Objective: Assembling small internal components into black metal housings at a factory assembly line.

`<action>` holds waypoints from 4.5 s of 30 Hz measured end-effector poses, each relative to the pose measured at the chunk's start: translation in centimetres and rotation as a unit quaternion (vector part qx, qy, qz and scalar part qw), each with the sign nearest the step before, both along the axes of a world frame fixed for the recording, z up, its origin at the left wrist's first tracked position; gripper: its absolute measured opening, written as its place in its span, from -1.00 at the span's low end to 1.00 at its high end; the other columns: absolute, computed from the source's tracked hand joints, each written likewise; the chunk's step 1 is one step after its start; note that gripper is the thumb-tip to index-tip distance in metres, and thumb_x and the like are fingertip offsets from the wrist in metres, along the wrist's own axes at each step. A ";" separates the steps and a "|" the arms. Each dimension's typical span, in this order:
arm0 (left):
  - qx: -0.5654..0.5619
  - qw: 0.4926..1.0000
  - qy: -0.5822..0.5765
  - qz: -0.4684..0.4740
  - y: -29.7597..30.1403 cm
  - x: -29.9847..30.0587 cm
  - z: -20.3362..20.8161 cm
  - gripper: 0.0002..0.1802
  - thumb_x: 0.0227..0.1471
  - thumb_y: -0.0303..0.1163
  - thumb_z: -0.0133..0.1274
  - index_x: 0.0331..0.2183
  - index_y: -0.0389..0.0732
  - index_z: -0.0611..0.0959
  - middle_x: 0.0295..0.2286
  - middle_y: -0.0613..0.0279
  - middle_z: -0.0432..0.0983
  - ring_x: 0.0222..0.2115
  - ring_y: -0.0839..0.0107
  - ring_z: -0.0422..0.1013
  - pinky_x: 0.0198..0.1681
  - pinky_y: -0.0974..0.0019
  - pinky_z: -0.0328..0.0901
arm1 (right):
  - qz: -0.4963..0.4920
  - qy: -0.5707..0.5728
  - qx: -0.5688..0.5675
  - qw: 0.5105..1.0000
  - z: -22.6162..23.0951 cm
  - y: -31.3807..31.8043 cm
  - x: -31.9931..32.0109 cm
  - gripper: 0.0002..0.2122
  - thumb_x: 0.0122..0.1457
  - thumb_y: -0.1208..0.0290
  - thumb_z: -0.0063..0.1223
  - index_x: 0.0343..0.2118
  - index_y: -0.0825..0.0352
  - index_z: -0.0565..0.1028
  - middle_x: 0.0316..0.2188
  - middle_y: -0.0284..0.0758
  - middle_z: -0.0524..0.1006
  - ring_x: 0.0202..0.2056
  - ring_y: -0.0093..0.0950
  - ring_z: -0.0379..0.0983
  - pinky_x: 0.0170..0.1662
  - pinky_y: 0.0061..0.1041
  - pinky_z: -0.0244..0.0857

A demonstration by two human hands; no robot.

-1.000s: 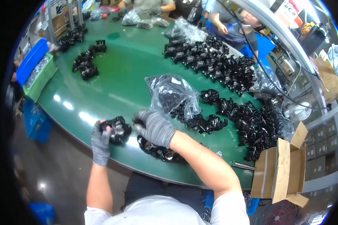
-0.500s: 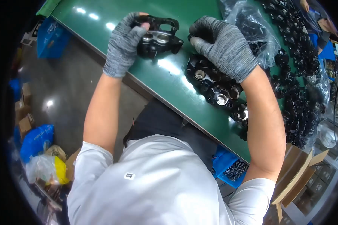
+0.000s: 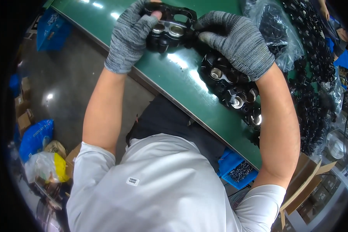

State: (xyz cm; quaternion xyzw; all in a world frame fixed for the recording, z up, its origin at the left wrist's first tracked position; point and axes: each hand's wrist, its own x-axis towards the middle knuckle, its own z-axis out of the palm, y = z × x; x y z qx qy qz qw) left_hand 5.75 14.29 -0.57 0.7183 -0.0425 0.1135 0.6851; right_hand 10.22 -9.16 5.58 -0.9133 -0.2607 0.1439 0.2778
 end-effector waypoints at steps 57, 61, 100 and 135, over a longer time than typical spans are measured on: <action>0.005 0.996 0.088 -0.012 -0.1 -0.1 1.1 -0.77 0.25 -0.41 0.01 -0.15 -0.38 0.54 -0.51 0.13 0.56 -0.66 0.49 0.48 -0.63 0.41 0.39 | 0.147 -0.161 -0.060 0.974 -0.1 -0.1 0.8 -0.76 0.09 0.57 0.27 -0.14 0.34 0.63 -0.07 -0.19 0.57 -0.02 -0.24 0.52 0.11 -0.33 0.37; 0.004 0.996 0.090 -0.026 0.1 -0.2 1.1 -0.75 0.24 -0.40 0.02 -0.12 -0.37 0.55 -0.48 0.08 0.57 -0.64 0.46 0.49 -0.60 0.39 0.40 | 0.247 -0.290 -0.177 0.908 1.0 1.0 1.0 -0.78 0.15 0.47 0.23 -0.13 0.30 0.64 -0.11 -0.19 0.60 -0.07 -0.19 0.54 0.06 -0.24 0.43; 0.047 0.994 0.095 -0.015 0.0 -0.2 1.2 -0.74 0.22 -0.38 0.05 -0.14 -0.36 0.57 -0.45 -0.04 0.59 -0.49 0.22 0.57 -0.42 0.22 0.46 | -0.035 0.023 0.041 0.998 0.6 -0.8 -1.3 -0.79 0.24 0.44 0.16 -0.08 0.30 0.63 -0.19 -0.36 0.61 -0.11 -0.50 0.52 0.06 -0.47 0.37; 0.188 0.978 -0.083 0.034 0.3 2.8 -3.0 -0.55 0.23 -0.14 0.10 0.03 -0.21 0.52 -0.27 -0.06 0.60 -0.24 -0.01 0.53 -0.12 0.08 0.42 | 0.054 -0.060 -0.002 0.997 1.9 -0.1 -0.8 -0.73 0.17 0.61 -0.09 -0.11 0.36 0.59 -0.17 -0.21 0.56 -0.09 -0.34 0.51 0.08 -0.40 0.34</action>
